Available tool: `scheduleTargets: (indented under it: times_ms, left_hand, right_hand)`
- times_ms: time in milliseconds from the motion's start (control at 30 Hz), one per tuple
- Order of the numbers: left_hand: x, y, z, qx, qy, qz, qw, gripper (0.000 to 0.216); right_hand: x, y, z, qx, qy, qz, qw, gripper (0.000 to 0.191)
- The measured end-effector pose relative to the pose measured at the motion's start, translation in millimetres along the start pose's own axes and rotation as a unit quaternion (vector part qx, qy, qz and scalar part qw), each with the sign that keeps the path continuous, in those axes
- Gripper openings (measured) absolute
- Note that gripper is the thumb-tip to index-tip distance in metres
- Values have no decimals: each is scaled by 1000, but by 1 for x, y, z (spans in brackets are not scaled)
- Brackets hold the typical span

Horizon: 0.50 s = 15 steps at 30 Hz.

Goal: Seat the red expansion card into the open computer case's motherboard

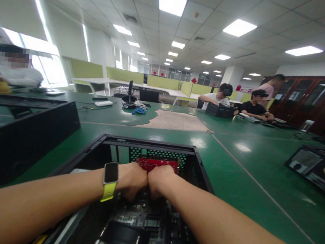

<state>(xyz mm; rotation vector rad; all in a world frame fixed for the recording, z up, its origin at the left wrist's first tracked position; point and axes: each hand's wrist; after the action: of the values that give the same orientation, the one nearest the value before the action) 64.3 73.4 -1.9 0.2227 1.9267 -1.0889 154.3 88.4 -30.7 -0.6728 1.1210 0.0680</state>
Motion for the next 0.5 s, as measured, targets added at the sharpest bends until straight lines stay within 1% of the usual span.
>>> scheduleTargets:
  times_ms: [67,167,267,333,400,433,467,500]
  left_hand:
    - [1,1,-1,-6,0,12,1000,28]
    - [2,2,-4,-16,-4,69,998,28]
    - [2,2,-8,-36,-23,120,992,29]
    - [2,1,-9,-45,-36,150,987,29]
    - [2,1,-9,-43,-48,171,983,32]
    - [2,1,-9,-42,-53,173,983,34]
    - [2,0,-9,-40,-56,174,982,37]
    - [0,0,-9,-37,-59,173,982,39]
  right_hand:
    - [-2,-2,2,-6,3,-4,1000,47]
    - [-12,-12,9,-13,15,29,999,37]
    - [-26,-31,23,-20,52,109,993,23]
    - [-37,-48,36,-23,100,172,980,17]
    - [-43,-70,54,-8,178,243,953,16]
    - [-43,-82,65,12,230,282,931,19]
    - [-41,-95,76,43,291,329,897,22]
    - [-36,-108,87,80,353,392,846,26]
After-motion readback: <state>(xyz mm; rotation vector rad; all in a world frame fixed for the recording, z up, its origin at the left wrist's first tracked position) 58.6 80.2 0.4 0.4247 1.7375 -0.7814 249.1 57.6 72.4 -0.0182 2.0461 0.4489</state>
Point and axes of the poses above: each hand's wrist, its own y-axis towards the middle knuckle, its own x-axis out of the palm, z = x × y, and after that the axes turned 3 degrees about -y, right-handed
